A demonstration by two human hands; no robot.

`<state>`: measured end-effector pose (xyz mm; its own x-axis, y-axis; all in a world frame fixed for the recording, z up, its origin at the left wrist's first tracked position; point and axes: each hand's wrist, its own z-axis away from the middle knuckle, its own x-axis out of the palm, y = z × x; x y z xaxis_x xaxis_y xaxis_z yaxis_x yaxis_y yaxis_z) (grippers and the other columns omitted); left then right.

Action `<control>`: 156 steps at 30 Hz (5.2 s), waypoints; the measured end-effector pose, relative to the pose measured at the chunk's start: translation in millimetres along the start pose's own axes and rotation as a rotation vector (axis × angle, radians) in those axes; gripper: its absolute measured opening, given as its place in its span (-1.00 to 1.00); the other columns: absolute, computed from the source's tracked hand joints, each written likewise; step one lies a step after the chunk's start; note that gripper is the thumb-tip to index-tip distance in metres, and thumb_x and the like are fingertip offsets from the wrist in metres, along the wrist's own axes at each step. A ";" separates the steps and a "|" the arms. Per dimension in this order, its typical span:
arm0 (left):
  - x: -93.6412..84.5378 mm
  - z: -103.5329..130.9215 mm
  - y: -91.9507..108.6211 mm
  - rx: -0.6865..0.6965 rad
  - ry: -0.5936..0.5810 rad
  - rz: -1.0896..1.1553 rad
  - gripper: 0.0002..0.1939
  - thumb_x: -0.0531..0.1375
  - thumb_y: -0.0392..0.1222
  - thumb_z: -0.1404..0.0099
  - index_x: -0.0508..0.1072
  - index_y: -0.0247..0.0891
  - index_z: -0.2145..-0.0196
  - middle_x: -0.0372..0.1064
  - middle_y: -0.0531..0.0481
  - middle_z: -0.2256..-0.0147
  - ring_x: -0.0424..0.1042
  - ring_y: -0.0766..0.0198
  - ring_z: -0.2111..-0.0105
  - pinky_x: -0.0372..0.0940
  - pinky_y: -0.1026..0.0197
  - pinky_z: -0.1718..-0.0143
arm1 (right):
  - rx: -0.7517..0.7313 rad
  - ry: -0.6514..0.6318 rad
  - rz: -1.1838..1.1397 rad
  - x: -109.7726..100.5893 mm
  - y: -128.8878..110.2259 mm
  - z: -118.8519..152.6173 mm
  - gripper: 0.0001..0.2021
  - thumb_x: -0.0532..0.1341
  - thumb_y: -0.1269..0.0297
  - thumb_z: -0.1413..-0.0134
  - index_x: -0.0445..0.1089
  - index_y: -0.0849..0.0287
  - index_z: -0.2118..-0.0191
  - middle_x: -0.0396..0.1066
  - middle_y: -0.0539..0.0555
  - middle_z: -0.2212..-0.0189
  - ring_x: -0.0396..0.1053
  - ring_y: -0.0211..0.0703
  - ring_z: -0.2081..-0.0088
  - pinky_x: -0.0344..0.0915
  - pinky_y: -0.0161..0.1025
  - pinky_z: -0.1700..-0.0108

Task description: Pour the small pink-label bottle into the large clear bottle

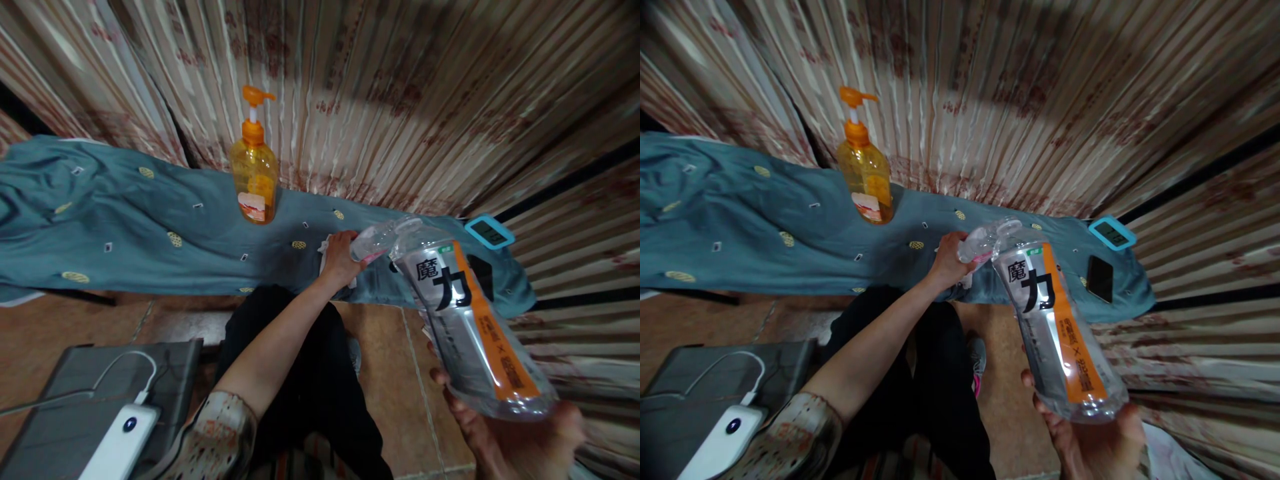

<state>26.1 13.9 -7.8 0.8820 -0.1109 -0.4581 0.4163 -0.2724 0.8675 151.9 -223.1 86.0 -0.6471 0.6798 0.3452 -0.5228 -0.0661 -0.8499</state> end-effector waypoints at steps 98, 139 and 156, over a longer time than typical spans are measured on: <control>-0.1 -3.7 -1.1 -0.012 0.029 0.013 -0.49 0.43 -0.25 0.04 0.41 -0.25 0.12 0.42 -0.15 0.07 0.35 -0.02 -0.04 0.26 -0.03 -0.07 | 0.045 0.044 -0.119 -9.2 4.4 1.3 -0.12 0.54 -0.07 0.42 0.35 0.02 -0.14 0.52 0.17 0.22 0.53 0.12 0.38 0.50 -0.26 0.46; -1.5 -3.7 -1.0 -0.009 0.042 0.021 -0.52 0.43 -0.24 0.06 0.43 -0.25 0.15 0.44 -0.12 0.11 0.38 0.00 0.02 0.28 -0.01 -0.02 | -0.048 0.056 -0.010 -9.4 -3.4 -0.2 -0.09 0.56 -0.06 0.49 0.34 -0.01 -0.13 0.50 0.14 0.29 0.51 0.06 0.44 0.48 -0.23 0.51; -0.1 -4.5 -2.1 -0.018 0.055 0.037 -0.52 0.43 -0.26 0.08 0.43 -0.24 0.16 0.44 -0.13 0.11 0.38 -0.02 0.00 0.28 -0.03 -0.03 | -0.040 0.067 -0.025 -8.9 -2.0 0.9 -0.10 0.56 -0.08 0.52 0.39 0.03 -0.10 0.52 0.17 0.29 0.52 0.10 0.42 0.48 -0.20 0.49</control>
<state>26.1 18.7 -8.7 0.9075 -0.0682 -0.4145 0.3863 -0.2522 0.8872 158.2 -229.6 85.0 -0.5947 0.7283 0.3403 -0.5150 -0.0201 -0.8569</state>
